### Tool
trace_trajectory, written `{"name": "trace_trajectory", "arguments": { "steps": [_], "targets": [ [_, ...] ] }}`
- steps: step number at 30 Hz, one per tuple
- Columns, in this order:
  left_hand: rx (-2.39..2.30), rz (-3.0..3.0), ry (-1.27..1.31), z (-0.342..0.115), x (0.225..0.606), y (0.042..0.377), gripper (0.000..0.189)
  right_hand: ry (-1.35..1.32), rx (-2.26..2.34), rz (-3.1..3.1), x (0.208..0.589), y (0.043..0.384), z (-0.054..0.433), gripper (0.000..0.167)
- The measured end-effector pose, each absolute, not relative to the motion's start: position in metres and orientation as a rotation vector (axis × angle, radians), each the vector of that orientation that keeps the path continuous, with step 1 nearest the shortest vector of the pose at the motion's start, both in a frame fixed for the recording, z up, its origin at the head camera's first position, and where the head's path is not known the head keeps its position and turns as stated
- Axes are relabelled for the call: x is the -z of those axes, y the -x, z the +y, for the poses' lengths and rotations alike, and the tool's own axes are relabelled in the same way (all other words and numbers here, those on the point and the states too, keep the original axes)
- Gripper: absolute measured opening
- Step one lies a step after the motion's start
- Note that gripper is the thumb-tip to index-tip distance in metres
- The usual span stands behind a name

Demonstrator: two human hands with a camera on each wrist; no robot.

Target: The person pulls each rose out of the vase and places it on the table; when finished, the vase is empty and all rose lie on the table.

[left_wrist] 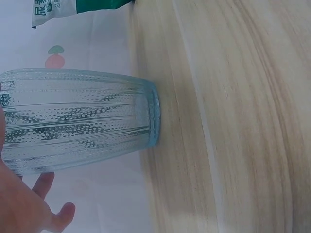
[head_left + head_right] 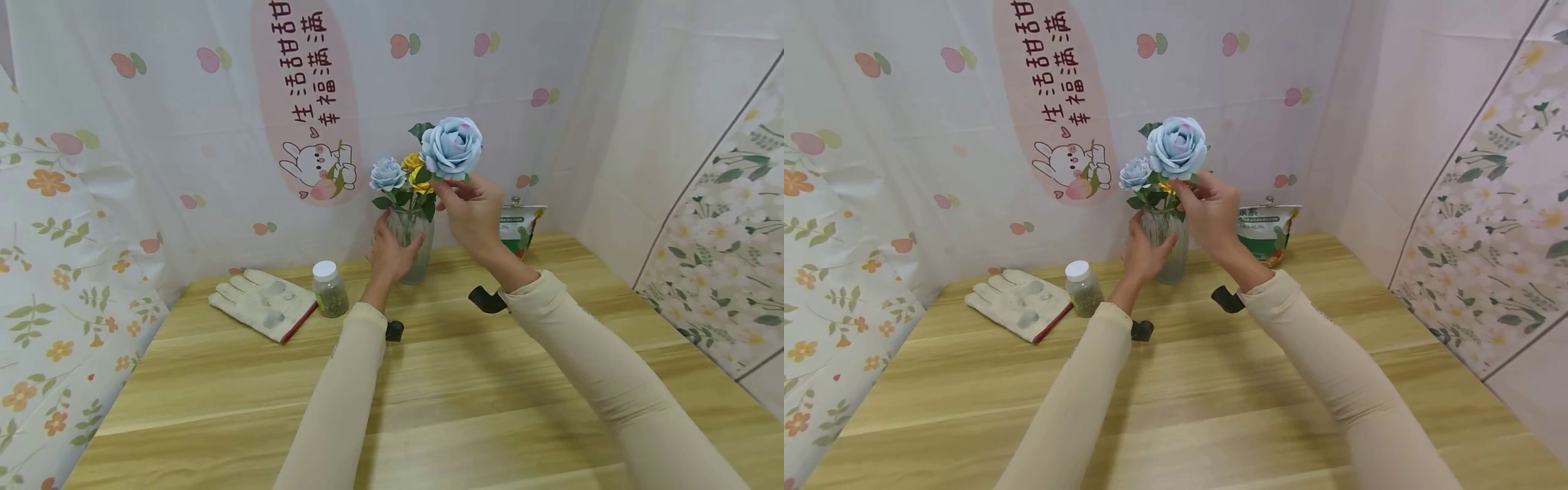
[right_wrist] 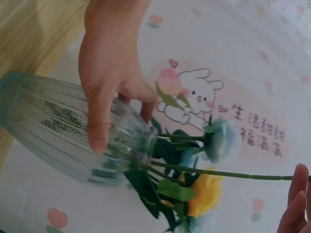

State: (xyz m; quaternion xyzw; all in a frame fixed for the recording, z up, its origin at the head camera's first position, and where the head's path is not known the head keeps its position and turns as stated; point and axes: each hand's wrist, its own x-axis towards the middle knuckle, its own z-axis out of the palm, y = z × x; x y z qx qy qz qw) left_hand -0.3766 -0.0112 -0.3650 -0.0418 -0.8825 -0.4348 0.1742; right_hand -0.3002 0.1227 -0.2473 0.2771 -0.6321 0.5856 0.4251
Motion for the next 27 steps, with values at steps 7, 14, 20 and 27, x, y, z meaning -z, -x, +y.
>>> {"name": "trace_trajectory", "arguments": {
  "steps": [7,14,20,27],
  "targets": [
    [1.204,-2.52,0.106,-0.009,0.366,0.38,0.093,-0.765,-1.432,-1.495,0.236,0.28,0.14,0.013],
    [1.189,-2.506,0.122,-0.013,0.366,0.378,0.092,-0.69,-1.369,-1.527,0.237,0.258,0.157,0.012],
    [1.182,-2.526,0.123,-0.011,0.367,0.38,0.092,-0.684,-1.358,-1.594,0.246,0.246,0.177,0.012],
    [1.187,-2.527,0.122,-0.01,0.366,0.379,0.092,-0.69,-1.522,-1.55,0.258,0.242,0.196,0.016]
  ]
}}
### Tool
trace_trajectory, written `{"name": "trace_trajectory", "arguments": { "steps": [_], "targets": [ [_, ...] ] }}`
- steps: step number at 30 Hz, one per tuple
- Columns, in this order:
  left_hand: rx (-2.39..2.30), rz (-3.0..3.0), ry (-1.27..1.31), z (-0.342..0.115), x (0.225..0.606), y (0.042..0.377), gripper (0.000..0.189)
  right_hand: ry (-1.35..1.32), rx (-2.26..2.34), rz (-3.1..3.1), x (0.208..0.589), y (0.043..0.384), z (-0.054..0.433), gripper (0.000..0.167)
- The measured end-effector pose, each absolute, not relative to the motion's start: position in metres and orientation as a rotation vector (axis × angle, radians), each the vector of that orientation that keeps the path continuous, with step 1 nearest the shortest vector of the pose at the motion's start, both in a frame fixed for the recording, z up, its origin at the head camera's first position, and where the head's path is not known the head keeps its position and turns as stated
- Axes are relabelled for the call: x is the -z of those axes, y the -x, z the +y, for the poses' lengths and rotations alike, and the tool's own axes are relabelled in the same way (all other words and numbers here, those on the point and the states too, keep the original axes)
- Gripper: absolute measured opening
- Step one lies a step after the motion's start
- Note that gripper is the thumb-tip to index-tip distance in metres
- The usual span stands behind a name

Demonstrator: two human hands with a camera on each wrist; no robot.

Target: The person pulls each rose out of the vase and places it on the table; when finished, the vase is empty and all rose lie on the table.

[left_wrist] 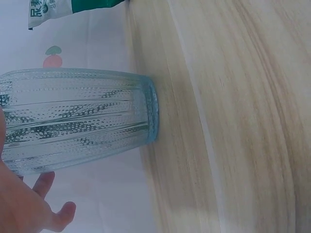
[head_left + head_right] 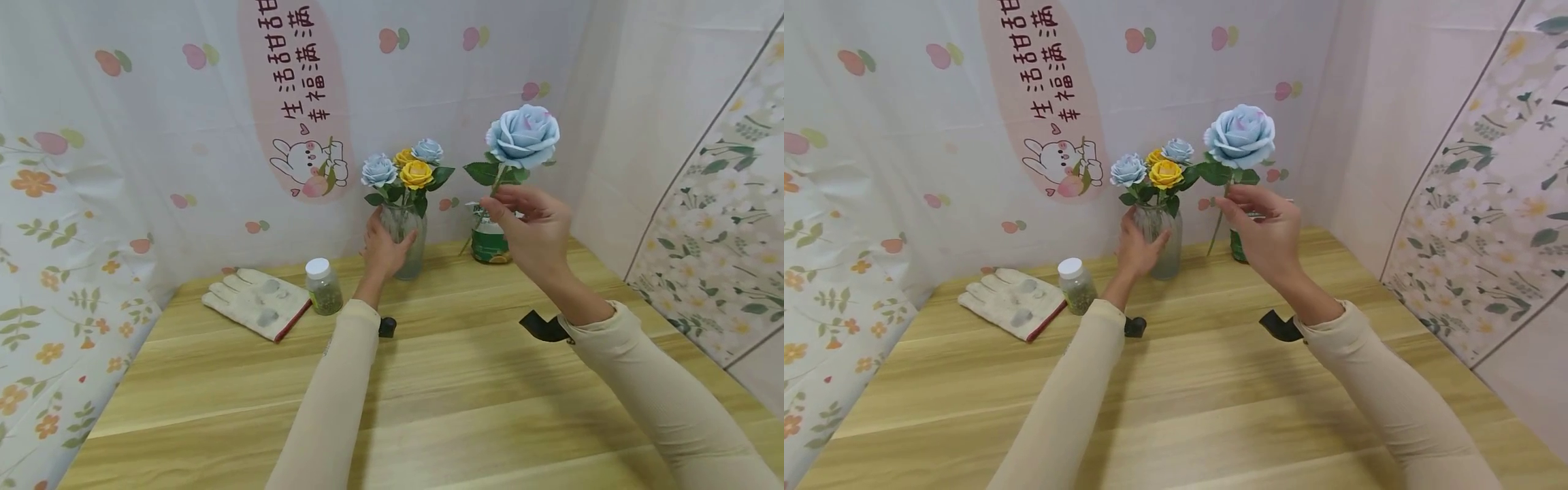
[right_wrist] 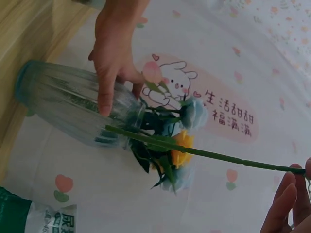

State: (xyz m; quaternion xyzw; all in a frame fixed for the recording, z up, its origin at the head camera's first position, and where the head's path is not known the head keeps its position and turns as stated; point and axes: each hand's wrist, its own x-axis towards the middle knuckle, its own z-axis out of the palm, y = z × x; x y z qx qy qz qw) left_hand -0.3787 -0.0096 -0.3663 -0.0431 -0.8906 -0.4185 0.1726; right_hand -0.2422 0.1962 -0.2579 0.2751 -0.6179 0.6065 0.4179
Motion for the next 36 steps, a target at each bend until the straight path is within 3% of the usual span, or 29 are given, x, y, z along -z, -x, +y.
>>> {"name": "trace_trajectory", "arguments": {
  "steps": [20,36],
  "targets": [
    [1.162,-2.546,0.138,-0.011,0.363,0.379,0.094,-0.344,-1.528,-2.006,0.299,0.242,0.24,0.015],
    [1.142,-2.548,0.133,-0.013,0.367,0.38,0.095,-0.199,-1.502,-2.324,0.324,0.25,0.273,0.034]
  ]
}}
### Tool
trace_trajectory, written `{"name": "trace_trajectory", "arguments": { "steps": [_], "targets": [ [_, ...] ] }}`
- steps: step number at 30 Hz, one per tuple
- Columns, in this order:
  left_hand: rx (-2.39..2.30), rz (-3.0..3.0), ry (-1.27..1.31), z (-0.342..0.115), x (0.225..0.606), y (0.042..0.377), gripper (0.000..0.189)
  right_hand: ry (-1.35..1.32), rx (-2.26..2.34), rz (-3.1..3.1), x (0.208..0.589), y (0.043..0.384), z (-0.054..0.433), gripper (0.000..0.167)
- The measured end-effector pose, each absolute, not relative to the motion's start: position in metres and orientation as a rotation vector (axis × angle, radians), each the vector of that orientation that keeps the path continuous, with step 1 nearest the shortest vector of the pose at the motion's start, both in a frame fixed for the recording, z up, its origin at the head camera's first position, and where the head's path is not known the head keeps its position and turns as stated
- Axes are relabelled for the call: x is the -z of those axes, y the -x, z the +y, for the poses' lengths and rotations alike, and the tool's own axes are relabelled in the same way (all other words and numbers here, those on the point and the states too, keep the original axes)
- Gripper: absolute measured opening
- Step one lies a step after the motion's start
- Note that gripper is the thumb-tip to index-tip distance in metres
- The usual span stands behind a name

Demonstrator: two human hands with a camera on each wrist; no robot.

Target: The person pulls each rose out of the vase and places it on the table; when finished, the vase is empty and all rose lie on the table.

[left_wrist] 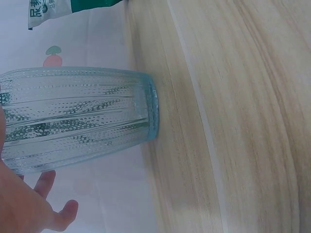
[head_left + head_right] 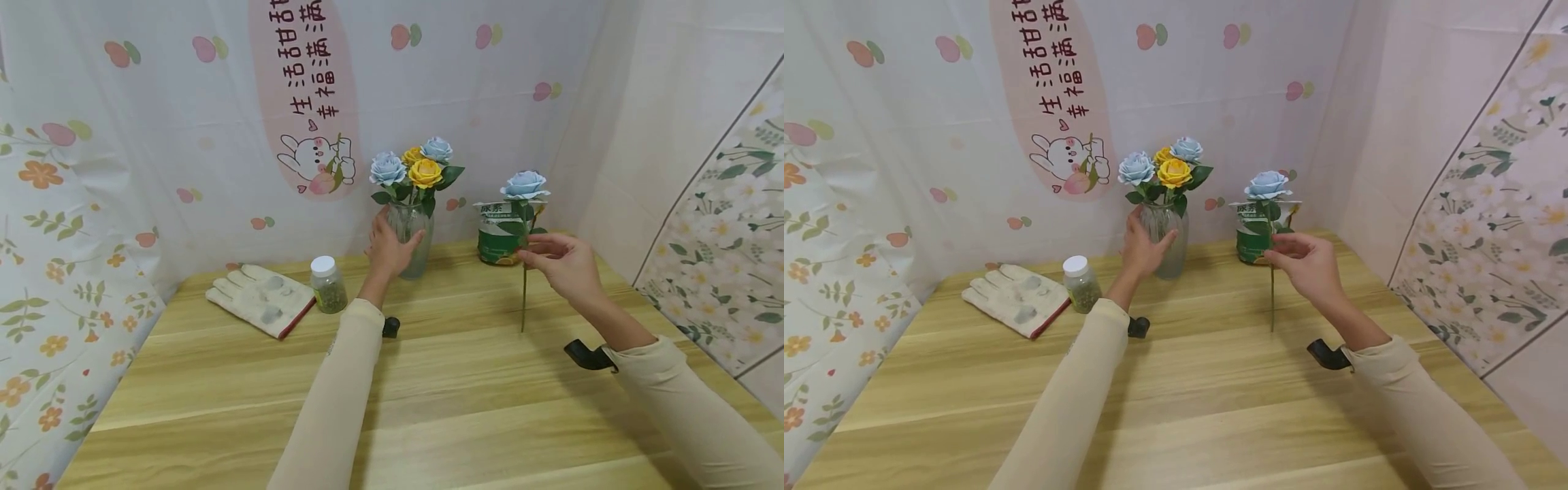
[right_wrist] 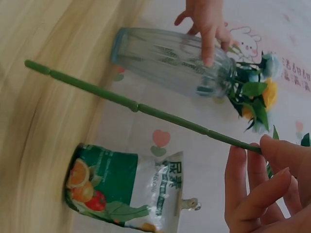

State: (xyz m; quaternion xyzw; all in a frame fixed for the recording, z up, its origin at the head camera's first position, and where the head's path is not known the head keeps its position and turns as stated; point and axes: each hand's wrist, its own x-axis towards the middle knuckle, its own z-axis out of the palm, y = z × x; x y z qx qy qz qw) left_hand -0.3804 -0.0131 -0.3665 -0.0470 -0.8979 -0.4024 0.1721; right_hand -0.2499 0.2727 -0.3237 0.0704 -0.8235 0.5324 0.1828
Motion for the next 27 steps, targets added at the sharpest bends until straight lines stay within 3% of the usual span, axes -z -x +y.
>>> {"name": "trace_trajectory", "arguments": {
  "steps": [5,11,27],
  "targets": [
    [1.133,-2.57,0.123,-0.014,0.365,0.38,0.096,-0.202,-1.516,-2.351,0.327,0.253,0.279,0.031],
    [1.106,-2.635,0.101,-0.015,0.363,0.379,0.099,-0.187,-1.457,-2.436,0.328,0.254,0.286,0.044],
    [1.122,-2.616,0.105,-0.014,0.364,0.38,0.1,-0.22,-1.569,-2.649,0.339,0.26,0.314,0.052]
  ]
}}
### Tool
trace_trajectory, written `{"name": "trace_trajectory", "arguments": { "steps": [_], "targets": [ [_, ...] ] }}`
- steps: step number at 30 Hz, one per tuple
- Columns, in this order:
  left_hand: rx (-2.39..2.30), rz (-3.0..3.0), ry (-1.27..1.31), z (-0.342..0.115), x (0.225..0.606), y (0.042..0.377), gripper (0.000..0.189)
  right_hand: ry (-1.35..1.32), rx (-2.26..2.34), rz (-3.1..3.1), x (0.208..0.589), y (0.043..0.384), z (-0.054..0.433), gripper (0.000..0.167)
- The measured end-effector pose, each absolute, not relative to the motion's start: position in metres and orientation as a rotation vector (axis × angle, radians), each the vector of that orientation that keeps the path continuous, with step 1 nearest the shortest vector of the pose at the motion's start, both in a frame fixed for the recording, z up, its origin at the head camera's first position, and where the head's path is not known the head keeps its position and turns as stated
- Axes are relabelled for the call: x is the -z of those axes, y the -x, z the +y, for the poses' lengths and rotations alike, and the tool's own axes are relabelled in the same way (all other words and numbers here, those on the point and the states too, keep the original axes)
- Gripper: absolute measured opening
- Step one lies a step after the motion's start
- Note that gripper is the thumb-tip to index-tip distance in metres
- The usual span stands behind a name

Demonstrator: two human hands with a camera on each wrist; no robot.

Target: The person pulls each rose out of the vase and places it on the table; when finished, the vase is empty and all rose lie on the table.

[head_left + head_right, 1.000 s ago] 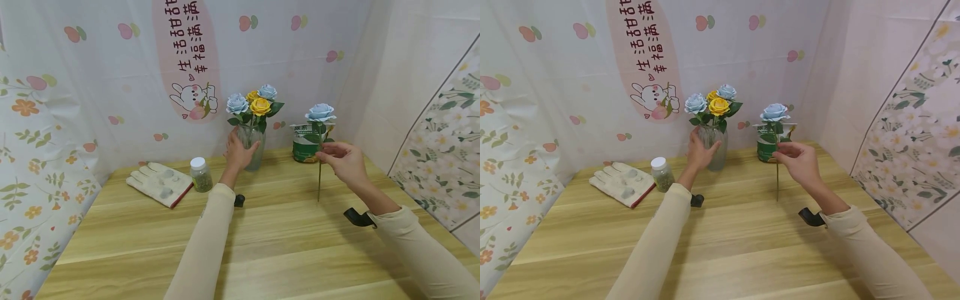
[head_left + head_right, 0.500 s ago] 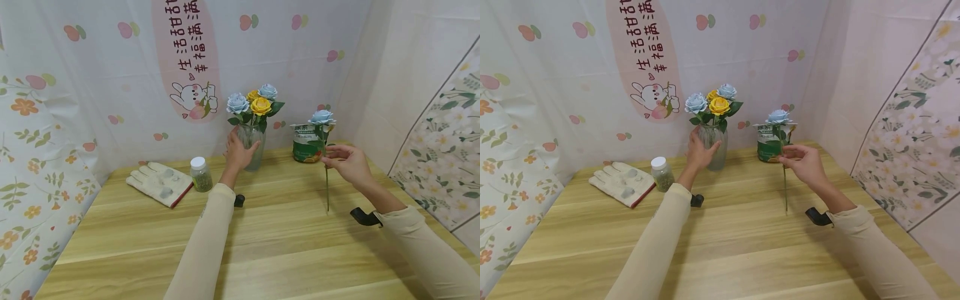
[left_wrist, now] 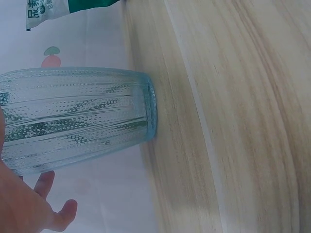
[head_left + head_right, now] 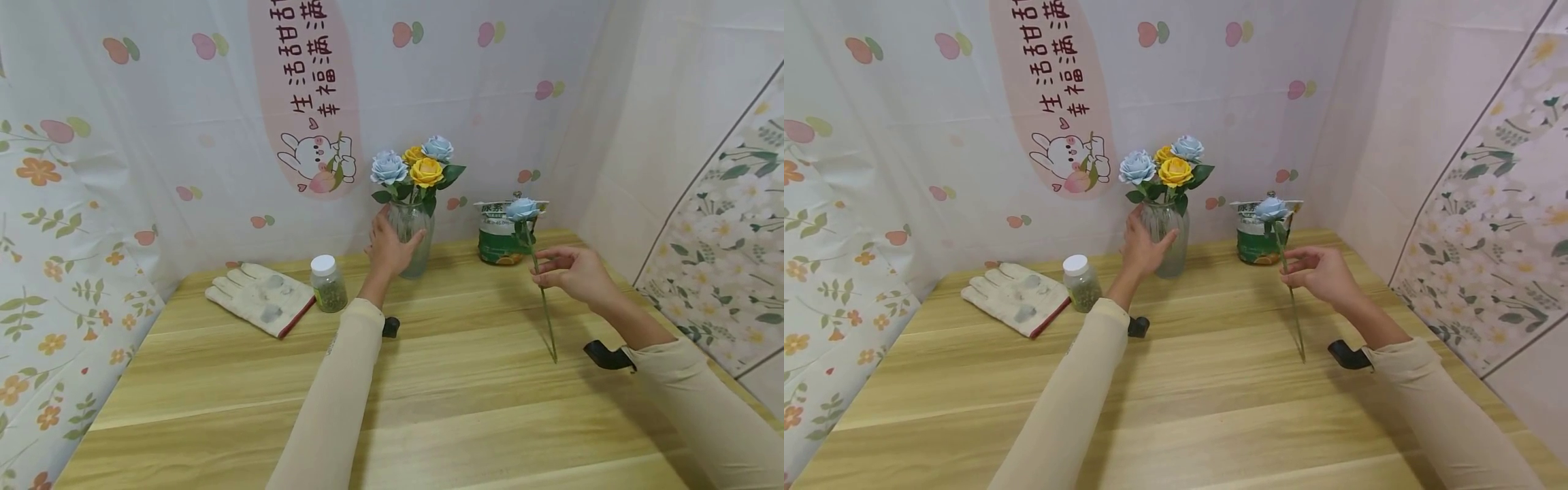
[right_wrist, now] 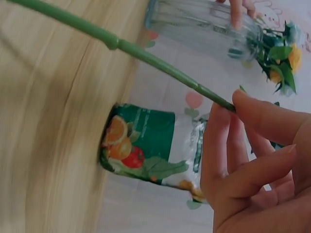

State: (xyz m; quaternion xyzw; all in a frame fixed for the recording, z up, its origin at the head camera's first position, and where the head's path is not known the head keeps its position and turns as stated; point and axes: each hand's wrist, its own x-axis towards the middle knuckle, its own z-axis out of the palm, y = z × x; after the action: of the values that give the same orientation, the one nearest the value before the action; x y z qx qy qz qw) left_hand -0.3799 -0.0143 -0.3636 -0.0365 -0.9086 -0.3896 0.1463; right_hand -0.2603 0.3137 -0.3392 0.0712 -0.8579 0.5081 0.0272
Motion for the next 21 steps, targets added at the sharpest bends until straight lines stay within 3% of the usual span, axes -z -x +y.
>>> {"name": "trace_trajectory", "arguments": {
  "steps": [21],
  "targets": [
    [1.114,-2.583,0.122,-0.015,0.366,0.38,0.096,-0.247,-1.585,-2.837,0.361,0.271,0.345,0.055]
  ]
}}
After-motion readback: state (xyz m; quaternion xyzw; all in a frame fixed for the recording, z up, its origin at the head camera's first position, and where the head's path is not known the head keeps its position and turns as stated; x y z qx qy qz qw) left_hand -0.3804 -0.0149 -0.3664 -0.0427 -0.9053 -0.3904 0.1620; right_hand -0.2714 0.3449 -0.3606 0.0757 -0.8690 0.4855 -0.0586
